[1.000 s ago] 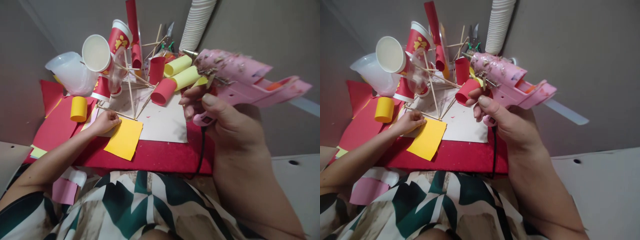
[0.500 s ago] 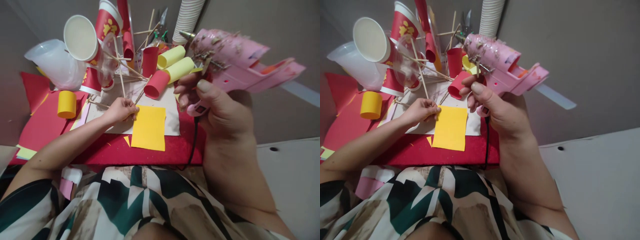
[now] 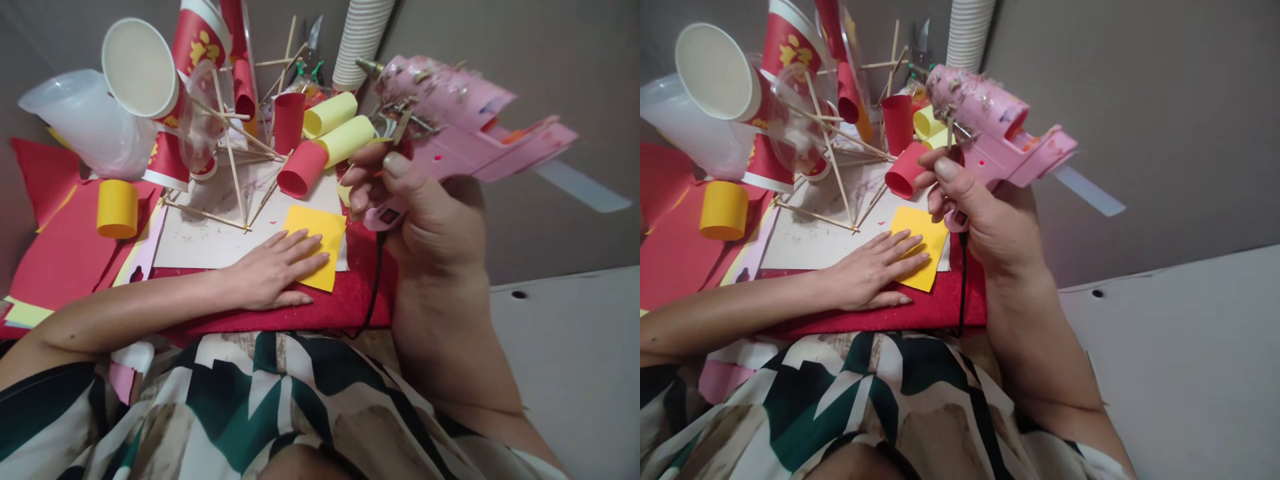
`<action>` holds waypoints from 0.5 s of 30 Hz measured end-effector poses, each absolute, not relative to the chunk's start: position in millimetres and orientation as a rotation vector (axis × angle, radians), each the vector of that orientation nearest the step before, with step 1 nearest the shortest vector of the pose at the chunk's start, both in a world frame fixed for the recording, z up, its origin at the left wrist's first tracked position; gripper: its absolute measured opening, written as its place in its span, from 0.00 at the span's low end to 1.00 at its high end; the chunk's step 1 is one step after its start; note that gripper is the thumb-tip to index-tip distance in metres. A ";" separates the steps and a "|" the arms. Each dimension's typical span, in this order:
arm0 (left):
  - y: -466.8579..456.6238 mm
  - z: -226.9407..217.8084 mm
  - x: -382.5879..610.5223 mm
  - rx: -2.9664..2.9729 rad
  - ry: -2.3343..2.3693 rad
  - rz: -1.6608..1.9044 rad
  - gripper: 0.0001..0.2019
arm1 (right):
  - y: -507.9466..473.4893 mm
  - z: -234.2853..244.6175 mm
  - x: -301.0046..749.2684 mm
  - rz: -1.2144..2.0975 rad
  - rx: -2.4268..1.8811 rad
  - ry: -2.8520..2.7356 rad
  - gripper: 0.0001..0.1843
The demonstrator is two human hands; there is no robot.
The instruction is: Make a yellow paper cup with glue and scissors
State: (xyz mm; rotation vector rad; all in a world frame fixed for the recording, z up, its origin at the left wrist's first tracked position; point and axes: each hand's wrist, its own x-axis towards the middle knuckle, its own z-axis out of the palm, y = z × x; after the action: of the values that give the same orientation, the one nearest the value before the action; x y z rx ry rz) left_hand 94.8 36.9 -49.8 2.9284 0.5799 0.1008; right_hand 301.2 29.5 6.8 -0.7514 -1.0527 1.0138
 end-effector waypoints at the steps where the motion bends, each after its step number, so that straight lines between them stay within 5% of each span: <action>1: 36.6 -52.9 96.0 2.923 0.593 0.025 0.39 | 30.1 6.9 300.6 1.016 -0.749 -1.050 0.09; 15: 43.0 -63.4 88.5 2.881 0.705 -0.064 0.41 | 5.7 2.4 308.1 0.855 -1.061 -1.195 0.11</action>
State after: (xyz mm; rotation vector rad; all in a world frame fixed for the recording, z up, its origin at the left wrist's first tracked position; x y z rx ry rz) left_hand 88.5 43.0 -63.4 2.8807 0.7047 -0.0642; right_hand 308.1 5.7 2.4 -1.0613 -1.1953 0.8553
